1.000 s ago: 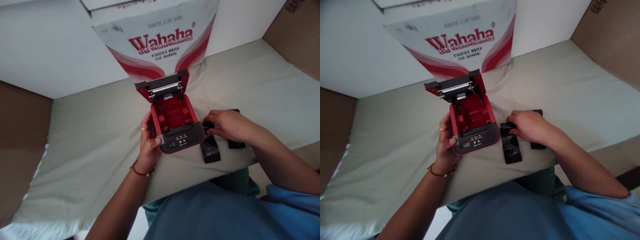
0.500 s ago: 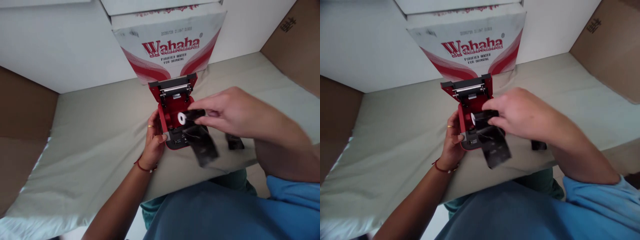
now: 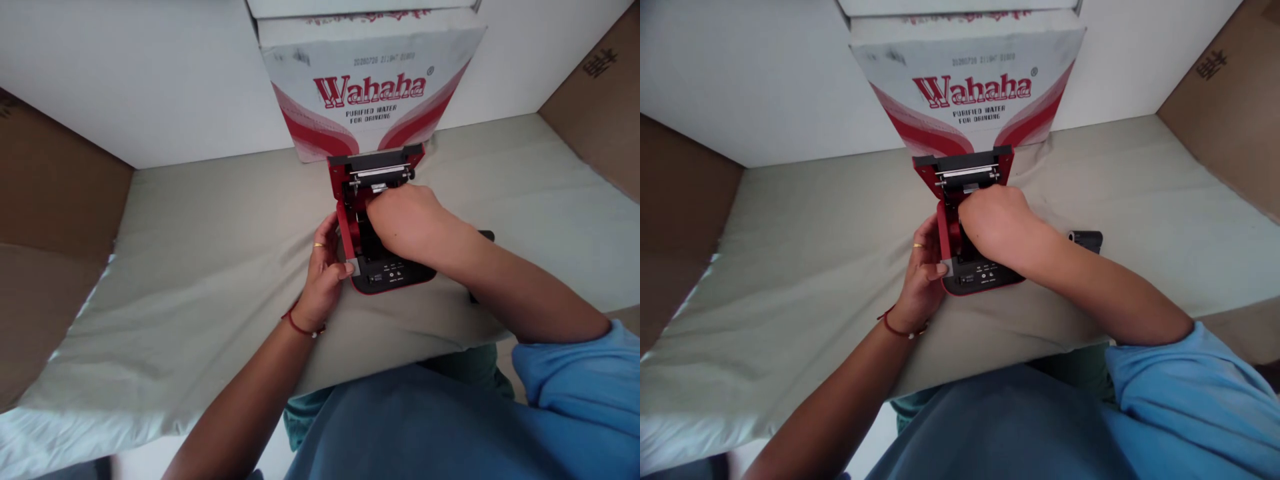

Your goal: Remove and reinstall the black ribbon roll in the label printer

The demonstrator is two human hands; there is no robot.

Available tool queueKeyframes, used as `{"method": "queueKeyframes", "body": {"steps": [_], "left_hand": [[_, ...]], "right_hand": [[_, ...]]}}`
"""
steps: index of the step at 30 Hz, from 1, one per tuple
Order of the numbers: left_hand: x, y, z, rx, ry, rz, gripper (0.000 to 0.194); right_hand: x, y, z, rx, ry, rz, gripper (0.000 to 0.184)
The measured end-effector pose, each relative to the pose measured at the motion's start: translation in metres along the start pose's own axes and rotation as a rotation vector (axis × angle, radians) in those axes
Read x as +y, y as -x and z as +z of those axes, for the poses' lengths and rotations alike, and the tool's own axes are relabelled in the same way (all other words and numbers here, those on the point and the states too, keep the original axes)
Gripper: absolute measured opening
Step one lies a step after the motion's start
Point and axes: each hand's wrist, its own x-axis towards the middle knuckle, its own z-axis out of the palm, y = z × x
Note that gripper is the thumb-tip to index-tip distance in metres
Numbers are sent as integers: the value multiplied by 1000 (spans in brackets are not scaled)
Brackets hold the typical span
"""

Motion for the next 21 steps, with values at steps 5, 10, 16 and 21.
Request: {"method": "queueKeyframes", "body": {"steps": [5,10,16,21], "left_hand": [[-2,-1,0,-16,27,4,97],[-3,0,-2,-15,27,-3,98],[2,2,1,16,31,-6,96],[10,6,6,26,18,-22,87]], "right_hand": [[-2,-9,22,108,-84,-28,26],[23,7,26,196,-232,-135,28],[50,73,38,342,-465,-346,31],[43,118,80,496,-485,-387,46]]}}
